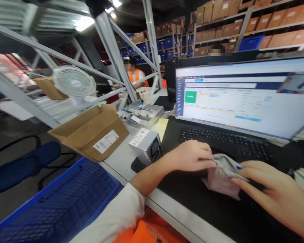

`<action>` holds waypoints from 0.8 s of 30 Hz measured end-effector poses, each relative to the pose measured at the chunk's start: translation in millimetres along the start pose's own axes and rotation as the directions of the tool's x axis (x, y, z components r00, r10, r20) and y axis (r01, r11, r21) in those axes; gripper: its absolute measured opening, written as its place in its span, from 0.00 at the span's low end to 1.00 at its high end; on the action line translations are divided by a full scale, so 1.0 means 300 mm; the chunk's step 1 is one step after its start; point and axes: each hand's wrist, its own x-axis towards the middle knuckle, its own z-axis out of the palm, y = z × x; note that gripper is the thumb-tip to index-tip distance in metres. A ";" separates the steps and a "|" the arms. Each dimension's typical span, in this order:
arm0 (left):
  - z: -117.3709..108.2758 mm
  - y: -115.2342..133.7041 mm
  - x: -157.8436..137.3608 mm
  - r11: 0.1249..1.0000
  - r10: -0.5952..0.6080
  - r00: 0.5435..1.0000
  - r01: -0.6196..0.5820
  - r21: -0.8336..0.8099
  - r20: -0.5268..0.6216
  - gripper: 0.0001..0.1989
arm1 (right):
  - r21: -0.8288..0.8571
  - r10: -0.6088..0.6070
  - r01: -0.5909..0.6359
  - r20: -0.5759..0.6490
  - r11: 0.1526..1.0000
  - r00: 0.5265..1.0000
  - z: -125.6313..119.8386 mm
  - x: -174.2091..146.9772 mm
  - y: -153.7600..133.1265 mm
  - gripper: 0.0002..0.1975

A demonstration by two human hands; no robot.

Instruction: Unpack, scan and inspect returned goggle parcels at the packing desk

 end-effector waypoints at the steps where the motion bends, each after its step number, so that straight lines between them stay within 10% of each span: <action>1: 0.000 0.000 0.001 0.997 -0.011 1.000 0.012 -0.071 0.017 0.15 | -0.018 0.001 -0.001 0.036 1.000 0.999 -0.011 0.009 -0.017 0.11; 7: -0.008 0.013 0.001 0.944 0.006 0.997 -0.033 -0.327 -0.083 0.08 | -0.110 0.106 -0.086 0.185 0.990 0.977 -0.066 0.035 -0.093 0.21; 13: 0.083 0.069 0.006 0.945 0.042 0.982 -0.099 -0.313 -0.182 0.10 | -0.377 0.241 -0.216 0.018 0.901 0.970 -0.029 0.026 -0.098 0.15; 19: 0.130 0.084 0.016 0.949 0.093 0.963 -0.162 -0.271 -0.252 0.08 | -0.146 0.227 -0.220 0.028 0.964 0.974 0.005 0.044 -0.059 0.10; 24: 0.142 0.093 0.016 0.959 -0.023 0.949 -0.069 -0.277 -0.314 0.07 | 0.103 0.205 -0.186 -0.228 0.977 0.952 0.053 0.078 -0.060 0.03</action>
